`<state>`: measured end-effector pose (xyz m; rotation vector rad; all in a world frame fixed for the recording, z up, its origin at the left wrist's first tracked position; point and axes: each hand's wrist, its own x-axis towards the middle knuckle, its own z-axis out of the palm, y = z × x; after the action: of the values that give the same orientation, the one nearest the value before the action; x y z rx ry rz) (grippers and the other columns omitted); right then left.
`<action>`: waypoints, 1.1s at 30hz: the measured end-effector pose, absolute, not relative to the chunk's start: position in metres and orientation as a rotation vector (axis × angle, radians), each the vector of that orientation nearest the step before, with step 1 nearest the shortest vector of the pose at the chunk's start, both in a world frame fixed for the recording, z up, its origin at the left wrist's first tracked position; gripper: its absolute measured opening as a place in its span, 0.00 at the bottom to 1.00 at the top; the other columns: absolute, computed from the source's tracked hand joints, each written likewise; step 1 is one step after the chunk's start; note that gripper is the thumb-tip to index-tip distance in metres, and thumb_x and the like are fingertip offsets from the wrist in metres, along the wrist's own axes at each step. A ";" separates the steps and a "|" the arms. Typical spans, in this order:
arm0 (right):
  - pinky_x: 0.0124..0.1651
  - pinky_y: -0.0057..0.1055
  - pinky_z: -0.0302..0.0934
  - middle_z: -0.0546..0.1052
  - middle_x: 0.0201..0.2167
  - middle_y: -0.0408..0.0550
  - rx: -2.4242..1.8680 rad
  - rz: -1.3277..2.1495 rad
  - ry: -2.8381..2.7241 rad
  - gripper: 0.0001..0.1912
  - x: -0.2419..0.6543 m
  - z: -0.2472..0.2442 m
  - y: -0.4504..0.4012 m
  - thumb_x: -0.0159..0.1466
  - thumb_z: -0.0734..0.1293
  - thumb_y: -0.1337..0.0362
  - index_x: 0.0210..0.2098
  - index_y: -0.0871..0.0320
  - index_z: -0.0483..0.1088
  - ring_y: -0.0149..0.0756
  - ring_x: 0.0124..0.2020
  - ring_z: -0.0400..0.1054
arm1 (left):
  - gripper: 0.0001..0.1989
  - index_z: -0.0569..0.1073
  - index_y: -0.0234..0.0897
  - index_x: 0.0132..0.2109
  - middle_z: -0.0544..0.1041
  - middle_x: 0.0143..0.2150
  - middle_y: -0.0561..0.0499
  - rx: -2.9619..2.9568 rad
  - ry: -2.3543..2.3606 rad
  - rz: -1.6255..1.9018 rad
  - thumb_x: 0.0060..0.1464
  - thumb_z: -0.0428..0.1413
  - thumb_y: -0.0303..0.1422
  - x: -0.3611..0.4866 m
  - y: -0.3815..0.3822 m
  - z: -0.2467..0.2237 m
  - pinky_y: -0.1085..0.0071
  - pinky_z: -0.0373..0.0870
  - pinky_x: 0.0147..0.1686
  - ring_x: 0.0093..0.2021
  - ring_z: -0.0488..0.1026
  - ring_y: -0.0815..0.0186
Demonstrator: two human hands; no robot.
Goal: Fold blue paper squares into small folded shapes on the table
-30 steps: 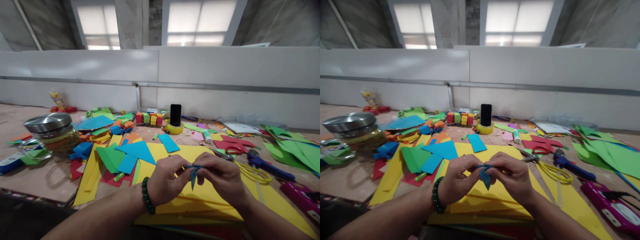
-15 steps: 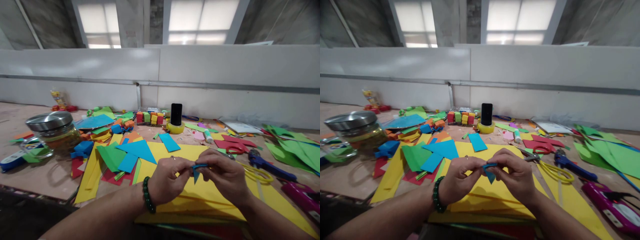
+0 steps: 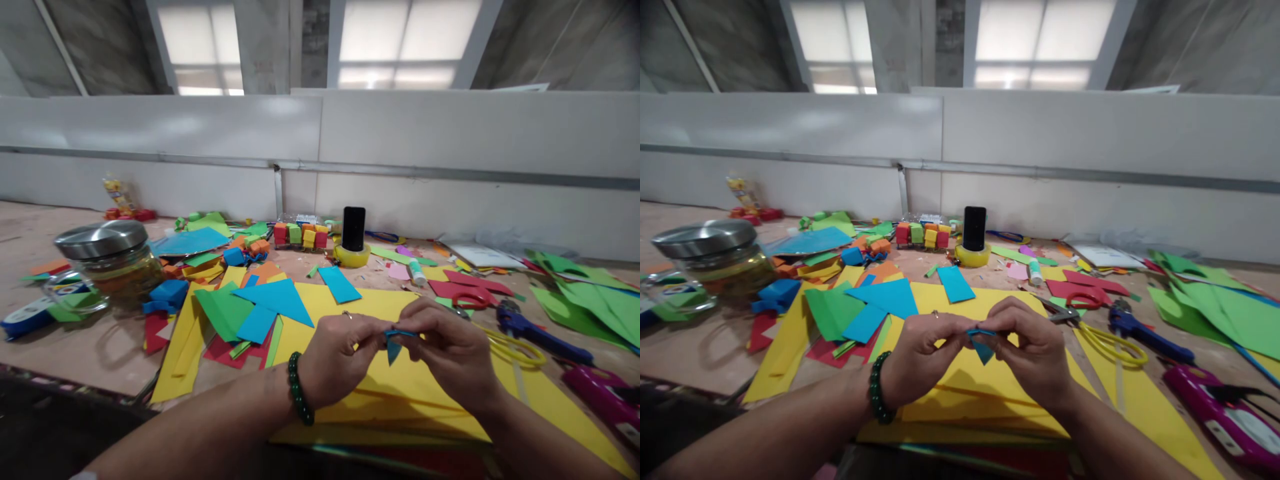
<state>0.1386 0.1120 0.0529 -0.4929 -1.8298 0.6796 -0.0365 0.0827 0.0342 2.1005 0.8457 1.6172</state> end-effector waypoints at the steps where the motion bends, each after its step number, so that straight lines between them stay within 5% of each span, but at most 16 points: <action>1: 0.16 0.23 0.62 0.72 0.26 0.46 -0.498 0.663 -1.837 0.05 0.139 0.053 0.112 0.57 0.72 0.71 0.32 0.55 0.77 0.31 0.24 0.67 | 0.10 0.80 0.35 0.40 0.82 0.31 0.50 2.102 0.852 1.614 0.57 0.55 0.23 -0.037 0.083 0.034 0.76 0.74 0.33 0.30 0.78 0.69; 33: 0.21 0.26 0.59 0.71 0.24 0.44 -0.543 0.555 -1.917 0.04 0.142 0.056 0.113 0.59 0.71 0.70 0.32 0.55 0.75 0.31 0.24 0.65 | 0.09 0.80 0.33 0.38 0.80 0.32 0.46 2.069 0.820 1.633 0.55 0.55 0.22 -0.035 0.081 0.038 0.74 0.71 0.34 0.33 0.75 0.67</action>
<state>0.1418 0.1134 0.0564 -0.5431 -1.9165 0.5551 -0.0352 0.0807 0.0379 2.0690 0.8200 1.6333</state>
